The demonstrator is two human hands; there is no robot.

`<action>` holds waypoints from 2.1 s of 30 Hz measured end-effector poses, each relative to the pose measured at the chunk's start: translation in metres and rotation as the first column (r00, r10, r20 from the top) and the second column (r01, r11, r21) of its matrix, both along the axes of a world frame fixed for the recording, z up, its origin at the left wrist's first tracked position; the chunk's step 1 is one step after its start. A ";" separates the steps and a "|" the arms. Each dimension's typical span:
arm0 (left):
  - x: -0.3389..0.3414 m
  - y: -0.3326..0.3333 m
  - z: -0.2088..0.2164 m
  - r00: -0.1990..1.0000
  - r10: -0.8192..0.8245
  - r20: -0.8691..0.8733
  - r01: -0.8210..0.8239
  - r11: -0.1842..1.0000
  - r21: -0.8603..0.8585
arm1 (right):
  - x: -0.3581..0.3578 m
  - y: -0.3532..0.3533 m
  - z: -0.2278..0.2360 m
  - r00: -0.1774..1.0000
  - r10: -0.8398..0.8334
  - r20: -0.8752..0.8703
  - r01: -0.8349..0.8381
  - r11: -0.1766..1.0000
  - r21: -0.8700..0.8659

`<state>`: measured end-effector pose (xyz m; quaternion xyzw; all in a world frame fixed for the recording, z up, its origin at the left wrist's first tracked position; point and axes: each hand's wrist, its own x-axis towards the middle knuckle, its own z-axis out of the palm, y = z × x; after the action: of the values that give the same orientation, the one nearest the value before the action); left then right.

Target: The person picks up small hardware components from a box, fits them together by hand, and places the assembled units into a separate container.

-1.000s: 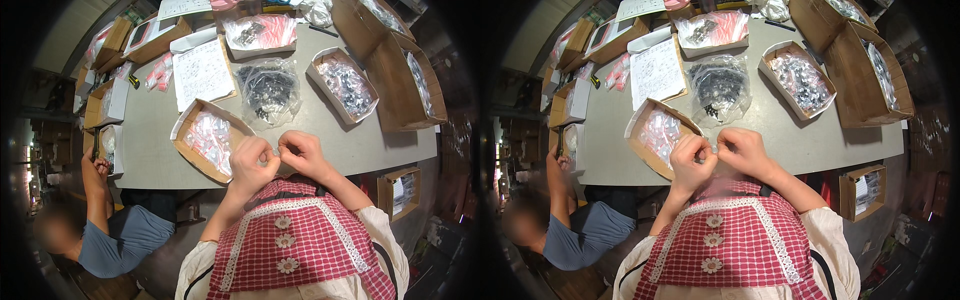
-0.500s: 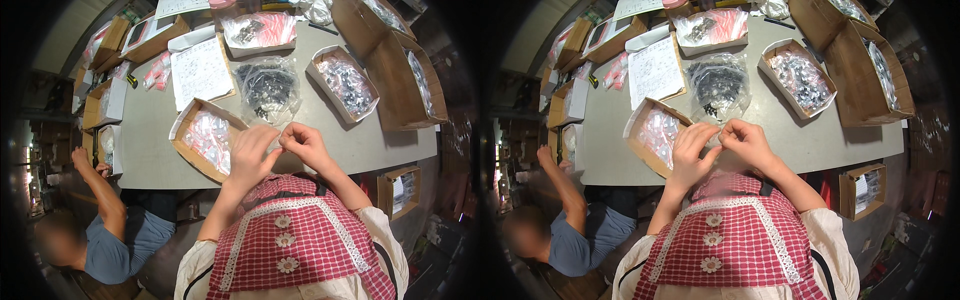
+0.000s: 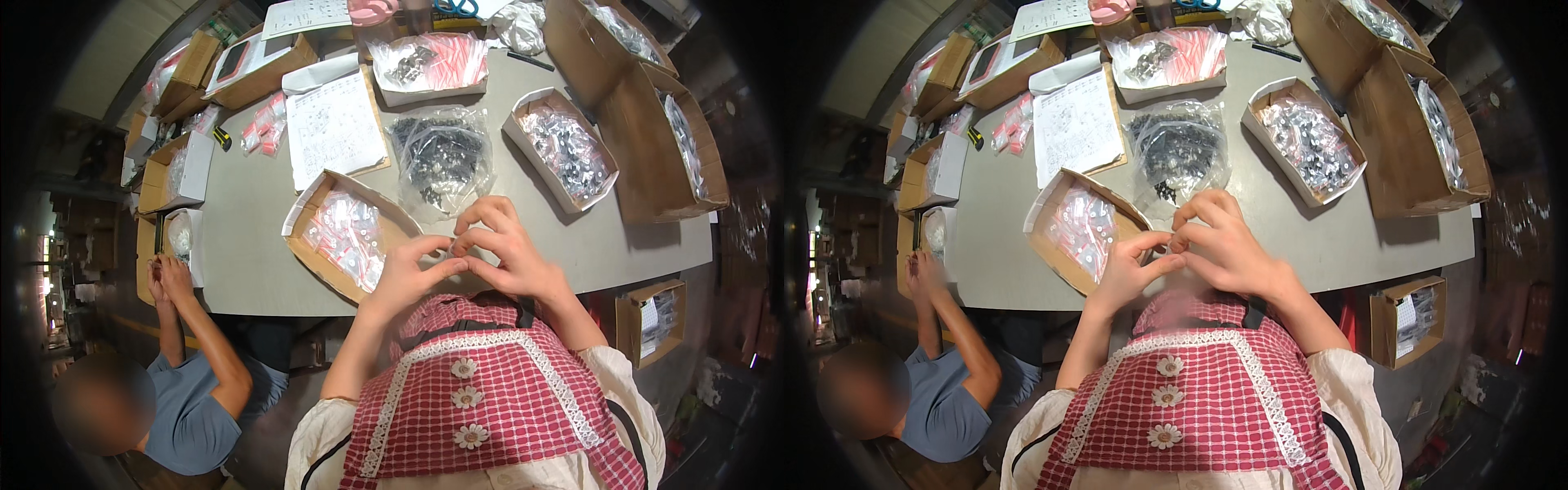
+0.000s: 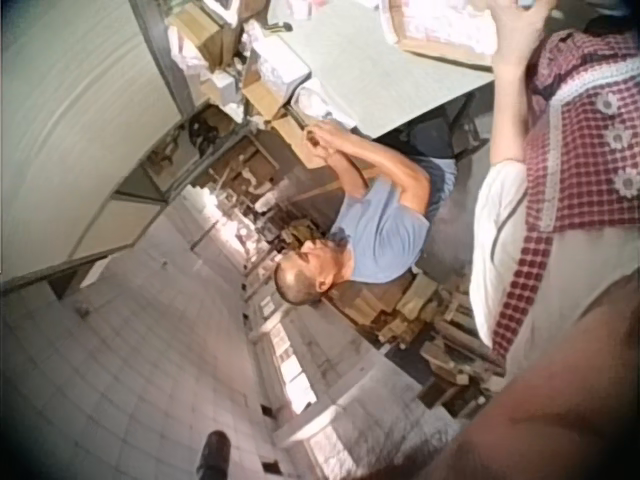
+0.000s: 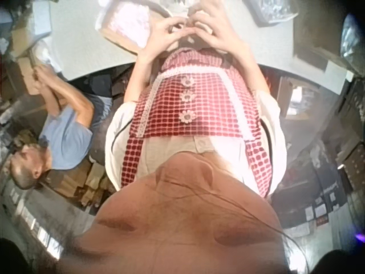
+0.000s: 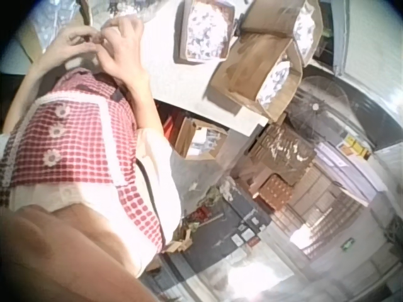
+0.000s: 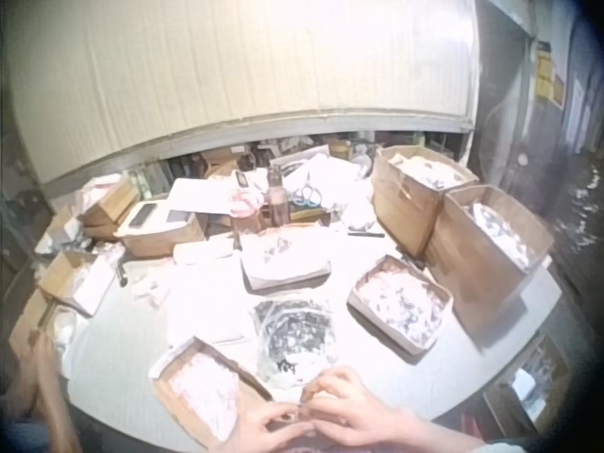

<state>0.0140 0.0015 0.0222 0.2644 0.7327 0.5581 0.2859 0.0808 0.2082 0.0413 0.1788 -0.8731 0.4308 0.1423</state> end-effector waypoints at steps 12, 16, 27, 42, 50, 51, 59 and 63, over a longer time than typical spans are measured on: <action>0.009 -0.005 -0.038 0.668 0.007 0.744 -0.288 0.924 0.250 | 0.003 0.001 -0.016 0.993 -0.095 0.076 0.104 0.987 -0.126; 0.012 0.001 -0.029 0.898 0.079 0.434 -0.221 0.932 0.287 | 0.002 0.001 -0.015 0.996 -0.088 -0.008 0.087 0.995 -0.039; 0.000 0.000 -0.004 0.956 -0.232 0.179 0.210 0.969 0.133 | 0.011 0.009 -0.013 0.992 0.120 0.034 -0.122 0.992 0.042; -0.013 -0.005 0.001 0.967 -0.204 0.149 0.216 0.974 -0.064 | 0.002 0.004 -0.009 0.952 0.198 0.234 -0.197 0.980 -0.025; -0.010 -0.007 -0.010 0.845 -0.247 0.474 0.167 0.965 0.204 | -0.001 0.001 -0.014 0.987 0.120 0.109 -0.131 0.986 0.102; -0.010 -0.006 -0.009 0.852 -0.251 0.460 0.170 0.963 0.209 | -0.002 0.001 -0.012 0.987 0.126 0.104 -0.137 0.984 0.111; -0.007 -0.011 -0.012 0.862 -0.186 0.472 0.106 0.976 0.191 | -0.004 0.000 -0.011 0.986 0.157 0.055 -0.162 0.981 0.109; -0.003 -0.012 -0.025 0.914 -0.057 0.402 0.003 0.991 0.133 | -0.019 0.003 -0.028 0.970 0.047 0.238 -0.009 0.987 -0.159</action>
<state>0.0112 -0.0101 -0.0030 0.1723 0.6158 0.6425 0.4223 0.0616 0.2112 0.0133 0.1257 -0.8446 0.5186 0.0429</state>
